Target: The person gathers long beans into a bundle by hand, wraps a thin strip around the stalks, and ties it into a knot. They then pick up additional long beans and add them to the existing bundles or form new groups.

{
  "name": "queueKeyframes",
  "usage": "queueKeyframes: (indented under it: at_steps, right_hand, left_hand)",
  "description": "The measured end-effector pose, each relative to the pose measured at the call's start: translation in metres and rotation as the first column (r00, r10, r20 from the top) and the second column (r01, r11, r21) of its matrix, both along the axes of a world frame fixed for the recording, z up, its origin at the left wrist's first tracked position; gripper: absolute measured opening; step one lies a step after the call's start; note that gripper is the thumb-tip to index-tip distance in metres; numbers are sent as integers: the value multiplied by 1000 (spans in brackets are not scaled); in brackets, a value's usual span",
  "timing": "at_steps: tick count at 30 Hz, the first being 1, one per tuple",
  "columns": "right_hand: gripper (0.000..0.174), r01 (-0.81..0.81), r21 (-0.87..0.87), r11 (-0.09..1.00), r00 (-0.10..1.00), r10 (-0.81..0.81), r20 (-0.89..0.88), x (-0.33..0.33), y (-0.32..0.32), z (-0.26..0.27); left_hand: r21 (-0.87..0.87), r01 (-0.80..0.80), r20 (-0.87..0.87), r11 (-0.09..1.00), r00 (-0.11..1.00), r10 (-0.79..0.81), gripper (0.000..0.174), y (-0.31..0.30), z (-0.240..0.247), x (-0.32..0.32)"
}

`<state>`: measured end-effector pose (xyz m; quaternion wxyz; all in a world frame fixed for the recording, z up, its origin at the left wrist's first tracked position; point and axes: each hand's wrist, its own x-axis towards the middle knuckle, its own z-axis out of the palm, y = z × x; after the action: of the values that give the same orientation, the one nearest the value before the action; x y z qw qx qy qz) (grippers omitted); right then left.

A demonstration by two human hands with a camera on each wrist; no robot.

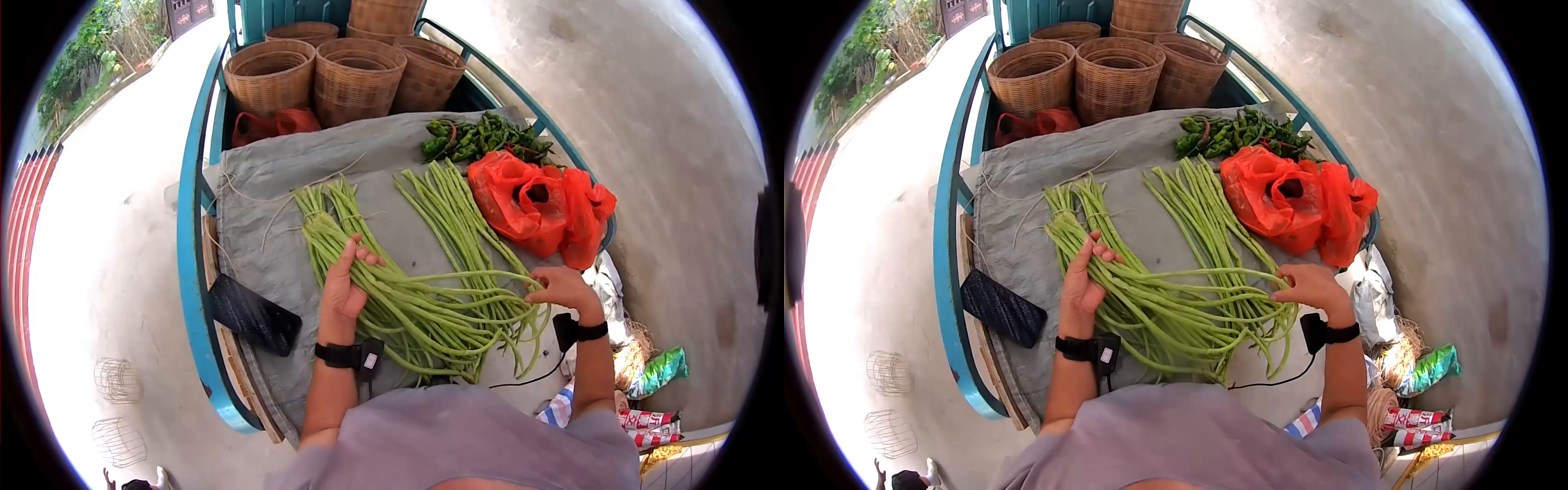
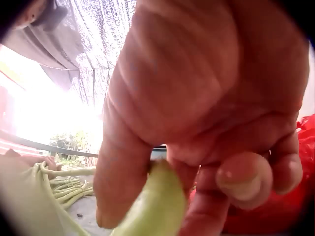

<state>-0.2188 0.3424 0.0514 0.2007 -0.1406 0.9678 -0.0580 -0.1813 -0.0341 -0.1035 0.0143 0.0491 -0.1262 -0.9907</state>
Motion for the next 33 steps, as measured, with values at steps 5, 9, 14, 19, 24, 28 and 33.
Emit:
queueKeyframes:
  at_steps: [5,9,14,19,24,28,33]
  right_hand:
    - [58,6,1,1000,913,-6,407,-12,40,1]
    - [50,7,-416,909,995,37,98,-35,12,-12]
    - [28,140,52,989,967,-125,-221,-85,-31,-92]
    - [23,216,42,975,898,-182,-400,-91,-48,-123]
    - [28,277,-313,909,899,-360,-250,-88,-41,-122]
    - [37,380,-666,642,912,-378,156,-73,-60,-96]
    - [33,472,-829,299,881,-146,449,-33,-97,-49]
  left_hand:
    - [-39,15,35,999,999,-13,24,-1,4,0]
    - [-18,39,35,999,999,-38,17,-3,3,0]
    - [-19,63,49,998,997,-62,12,-2,12,4]
    - [-33,57,38,998,998,-56,13,-4,13,5]
    - [-24,63,59,998,996,-62,17,-5,15,8]
    - [-2,70,64,998,996,-70,21,-5,19,11]
    - [-64,106,14,992,994,-105,27,-6,16,7]
